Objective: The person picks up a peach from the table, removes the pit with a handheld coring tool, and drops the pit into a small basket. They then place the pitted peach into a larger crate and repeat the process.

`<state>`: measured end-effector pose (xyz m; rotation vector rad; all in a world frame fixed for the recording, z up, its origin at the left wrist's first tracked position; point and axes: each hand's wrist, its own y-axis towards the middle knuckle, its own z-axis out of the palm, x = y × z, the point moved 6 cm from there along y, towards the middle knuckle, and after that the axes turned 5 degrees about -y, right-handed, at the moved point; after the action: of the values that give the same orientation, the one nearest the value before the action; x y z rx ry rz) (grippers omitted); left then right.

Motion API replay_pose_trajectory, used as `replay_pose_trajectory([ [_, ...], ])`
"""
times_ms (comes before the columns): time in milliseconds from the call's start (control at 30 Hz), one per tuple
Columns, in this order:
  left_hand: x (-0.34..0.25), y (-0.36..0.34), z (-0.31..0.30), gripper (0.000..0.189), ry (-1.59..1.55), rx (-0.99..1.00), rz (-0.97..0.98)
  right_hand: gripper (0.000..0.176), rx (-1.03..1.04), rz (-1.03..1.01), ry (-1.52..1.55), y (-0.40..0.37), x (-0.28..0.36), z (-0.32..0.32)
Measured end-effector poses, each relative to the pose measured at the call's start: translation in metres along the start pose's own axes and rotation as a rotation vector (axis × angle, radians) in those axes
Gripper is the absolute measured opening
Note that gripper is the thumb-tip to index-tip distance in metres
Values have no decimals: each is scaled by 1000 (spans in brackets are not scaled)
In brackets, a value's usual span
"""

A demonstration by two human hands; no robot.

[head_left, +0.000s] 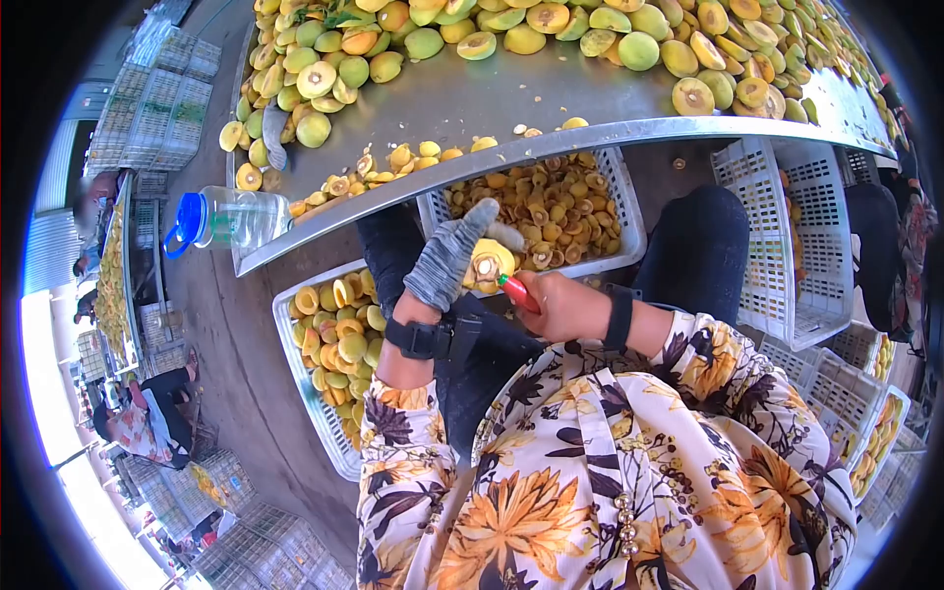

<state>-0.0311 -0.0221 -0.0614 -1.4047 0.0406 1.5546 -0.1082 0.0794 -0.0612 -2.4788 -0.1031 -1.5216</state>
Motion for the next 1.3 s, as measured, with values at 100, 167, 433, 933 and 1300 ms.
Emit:
replay_pose_trajectory([
  [100, -19, -9, -1, 49, -190, -6, 356, 16, 53, 82, 180, 3, 13, -9],
  [167, -13, -18, 7, 44, -386, 3, 243, 16, 87, 161, 288, 3, 21, -14],
  [433, 3, -25, 9, 25, -627, -392, 480, 15, -56, 2, 37, -3, 25, -10],
  [933, -9, -24, -2, 25, -221, -185, 406, 11, 384, 312, 468, -6, 36, -1],
  [1300, -13, -33, 0, 35, -547, -97, 366, 12, 498, 458, 937, -8, 38, 8],
])
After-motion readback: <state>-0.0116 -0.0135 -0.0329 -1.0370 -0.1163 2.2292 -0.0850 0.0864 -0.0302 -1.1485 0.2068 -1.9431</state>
